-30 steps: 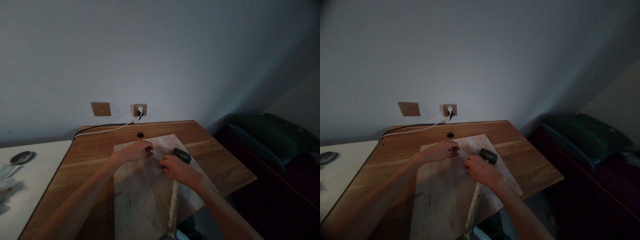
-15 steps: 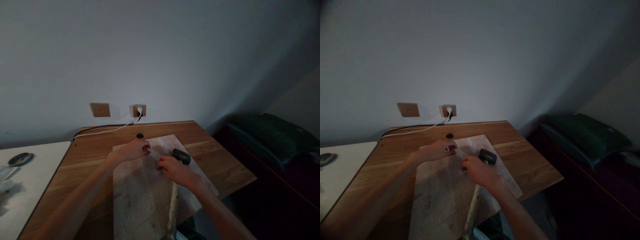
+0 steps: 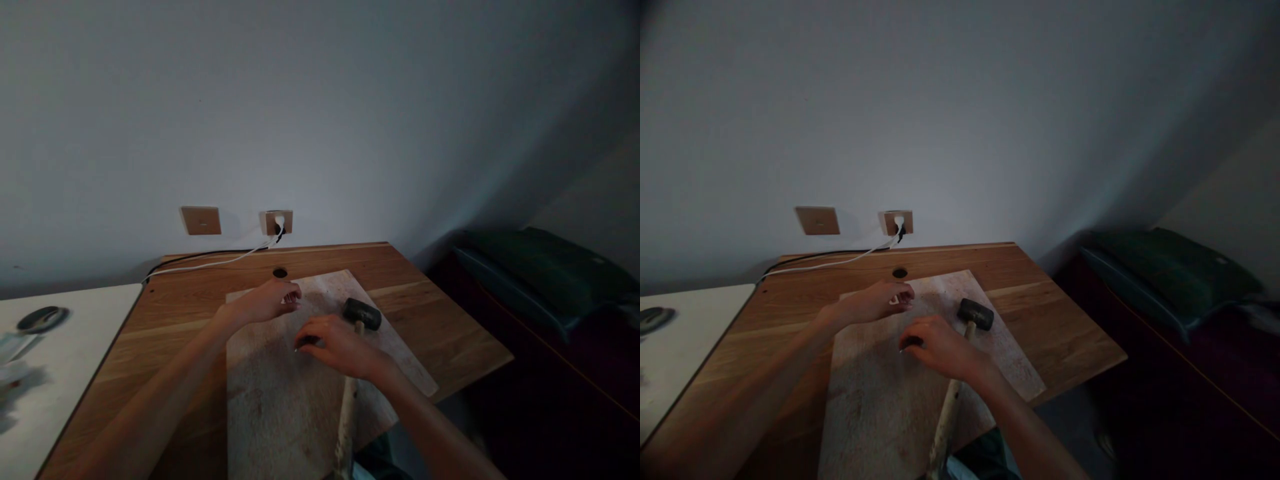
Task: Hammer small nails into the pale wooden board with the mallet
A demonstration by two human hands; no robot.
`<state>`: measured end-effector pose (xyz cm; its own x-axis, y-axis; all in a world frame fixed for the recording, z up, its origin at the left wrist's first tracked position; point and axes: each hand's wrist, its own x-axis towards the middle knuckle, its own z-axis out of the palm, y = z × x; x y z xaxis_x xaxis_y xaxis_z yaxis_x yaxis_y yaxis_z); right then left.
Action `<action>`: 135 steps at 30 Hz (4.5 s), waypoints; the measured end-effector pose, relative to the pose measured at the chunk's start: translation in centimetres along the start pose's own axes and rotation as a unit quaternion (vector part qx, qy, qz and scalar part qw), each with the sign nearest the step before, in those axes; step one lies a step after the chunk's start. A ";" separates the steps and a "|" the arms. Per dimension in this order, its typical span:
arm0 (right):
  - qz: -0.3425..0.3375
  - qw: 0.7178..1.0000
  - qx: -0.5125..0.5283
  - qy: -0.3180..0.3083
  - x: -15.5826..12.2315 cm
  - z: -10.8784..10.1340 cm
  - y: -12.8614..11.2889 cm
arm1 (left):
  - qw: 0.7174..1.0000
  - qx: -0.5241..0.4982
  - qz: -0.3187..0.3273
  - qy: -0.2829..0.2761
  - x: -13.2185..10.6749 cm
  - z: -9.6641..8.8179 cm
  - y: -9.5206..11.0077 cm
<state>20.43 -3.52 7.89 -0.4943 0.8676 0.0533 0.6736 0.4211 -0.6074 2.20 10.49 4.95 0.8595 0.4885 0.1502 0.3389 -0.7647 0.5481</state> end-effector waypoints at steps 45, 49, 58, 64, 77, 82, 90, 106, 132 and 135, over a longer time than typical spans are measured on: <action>0.042 0.935 -0.240 0.259 -15.9 0.9 10.5 | 0.962 0.229 -0.150 -0.019 -5.3 1.9 14.7; -0.057 0.934 -0.311 0.165 -13.8 -0.2 9.3 | 0.980 0.193 -0.042 -0.024 -7.1 6.6 17.3; -0.181 0.874 -0.447 0.061 -7.5 -0.7 6.1 | 0.957 0.274 -0.020 0.088 -16.2 10.8 15.1; -0.163 0.890 -0.413 0.102 -7.3 1.6 7.0 | 0.917 0.378 0.012 0.128 -18.9 12.6 12.8; 0.048 0.921 -0.273 0.275 -16.2 0.0 15.5 | 0.892 0.419 0.009 0.170 -19.2 12.3 12.9; 0.131 0.927 -0.210 0.280 -17.2 1.2 15.2 | 0.897 0.411 -0.014 0.158 -20.0 11.1 12.6; 0.121 0.963 -0.139 0.196 -12.2 3.1 9.0 | 0.898 0.375 -0.145 0.178 -25.9 10.0 9.6; 0.047 0.983 -0.046 0.169 -7.1 7.5 6.6 | 0.786 0.388 -0.431 0.213 -32.9 4.9 7.1; 0.172 0.914 -0.227 0.288 -19.2 -1.6 15.9 | 0.914 0.129 -0.354 0.150 -16.8 7.6 11.6; 0.192 0.912 -0.216 0.290 -20.8 -1.3 15.8 | 0.919 0.177 -0.313 0.162 -15.5 7.6 10.4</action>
<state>42.05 -14.60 -1.75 0.1135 0.9140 0.3894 0.9514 0.0130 -0.3078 -4.68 -8.22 2.05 0.3131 0.9352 0.1653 0.8810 -0.3510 0.3173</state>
